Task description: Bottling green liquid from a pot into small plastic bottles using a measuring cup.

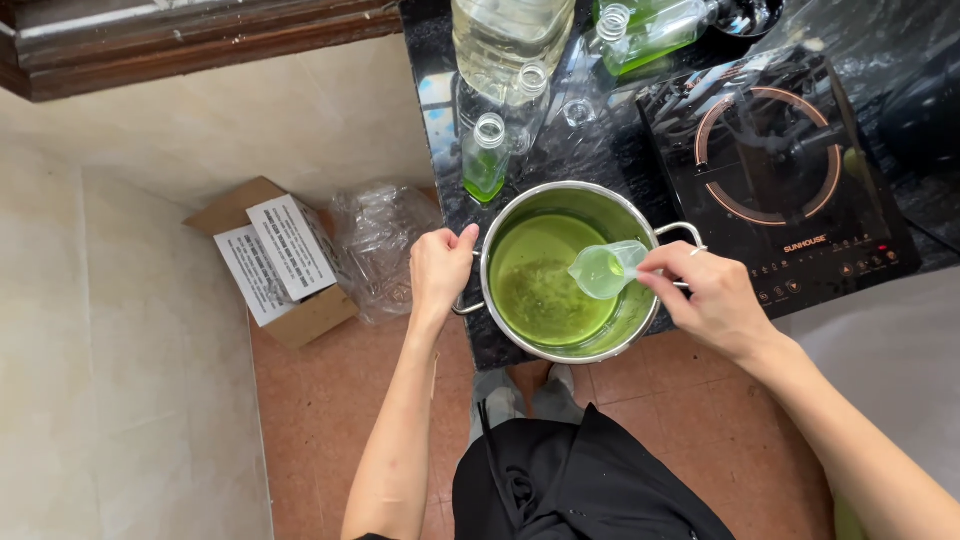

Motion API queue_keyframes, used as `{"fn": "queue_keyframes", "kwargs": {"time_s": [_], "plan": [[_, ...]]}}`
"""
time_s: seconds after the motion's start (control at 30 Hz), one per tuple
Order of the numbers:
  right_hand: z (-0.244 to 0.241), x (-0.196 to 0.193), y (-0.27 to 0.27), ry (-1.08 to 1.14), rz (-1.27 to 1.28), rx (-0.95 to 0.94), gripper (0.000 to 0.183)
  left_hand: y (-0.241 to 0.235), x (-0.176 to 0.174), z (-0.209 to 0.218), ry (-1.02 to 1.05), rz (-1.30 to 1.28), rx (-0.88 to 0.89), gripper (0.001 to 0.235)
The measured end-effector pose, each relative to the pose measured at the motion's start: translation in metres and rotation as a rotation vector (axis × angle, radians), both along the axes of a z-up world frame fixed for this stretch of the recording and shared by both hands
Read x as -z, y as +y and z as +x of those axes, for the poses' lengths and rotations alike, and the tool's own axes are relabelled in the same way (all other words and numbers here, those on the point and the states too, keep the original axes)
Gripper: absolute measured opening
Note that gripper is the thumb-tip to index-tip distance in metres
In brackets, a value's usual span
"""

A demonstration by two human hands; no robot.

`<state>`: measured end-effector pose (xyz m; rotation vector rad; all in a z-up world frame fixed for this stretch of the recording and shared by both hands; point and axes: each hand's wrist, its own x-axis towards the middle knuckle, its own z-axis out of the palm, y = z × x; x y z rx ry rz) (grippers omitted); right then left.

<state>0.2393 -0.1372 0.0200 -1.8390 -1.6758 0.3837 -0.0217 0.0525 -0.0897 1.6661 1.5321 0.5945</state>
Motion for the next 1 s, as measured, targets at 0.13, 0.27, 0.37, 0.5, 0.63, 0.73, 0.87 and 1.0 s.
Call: {"fn": "queue_keyframes", "kwargs": {"time_s": [0.13,0.27,0.37,0.5,0.63,0.73,0.87,1.0], "plan": [[0.003,0.014,0.003,-0.142,0.036,-0.15,0.009,-0.008,-0.002,-0.002,-0.077,0.14,-0.003,0.041],[0.001,0.023,0.004,-0.239,0.025,-0.23,0.011,-0.018,-0.003,-0.006,-0.134,0.166,-0.024,0.036],[-0.001,0.033,0.004,-0.313,0.0,-0.292,0.011,-0.026,-0.005,-0.008,-0.163,0.159,-0.054,0.036],[-0.004,0.045,0.006,-0.387,-0.042,-0.383,0.014,-0.035,-0.015,-0.006,-0.186,0.16,-0.086,0.036],[-0.007,0.048,0.008,-0.406,-0.069,-0.416,0.018,-0.045,-0.029,0.0,-0.211,0.212,-0.089,0.034],[-0.004,0.051,0.004,-0.42,-0.134,-0.428,0.015,-0.052,-0.043,0.003,-0.216,0.203,-0.091,0.034],[-0.002,0.052,0.0,-0.408,-0.088,-0.465,0.016,-0.06,-0.054,0.006,-0.217,0.203,-0.094,0.034],[-0.001,0.056,-0.006,-0.444,-0.118,-0.492,0.017,-0.067,-0.061,0.012,-0.222,0.235,-0.083,0.034]]}}
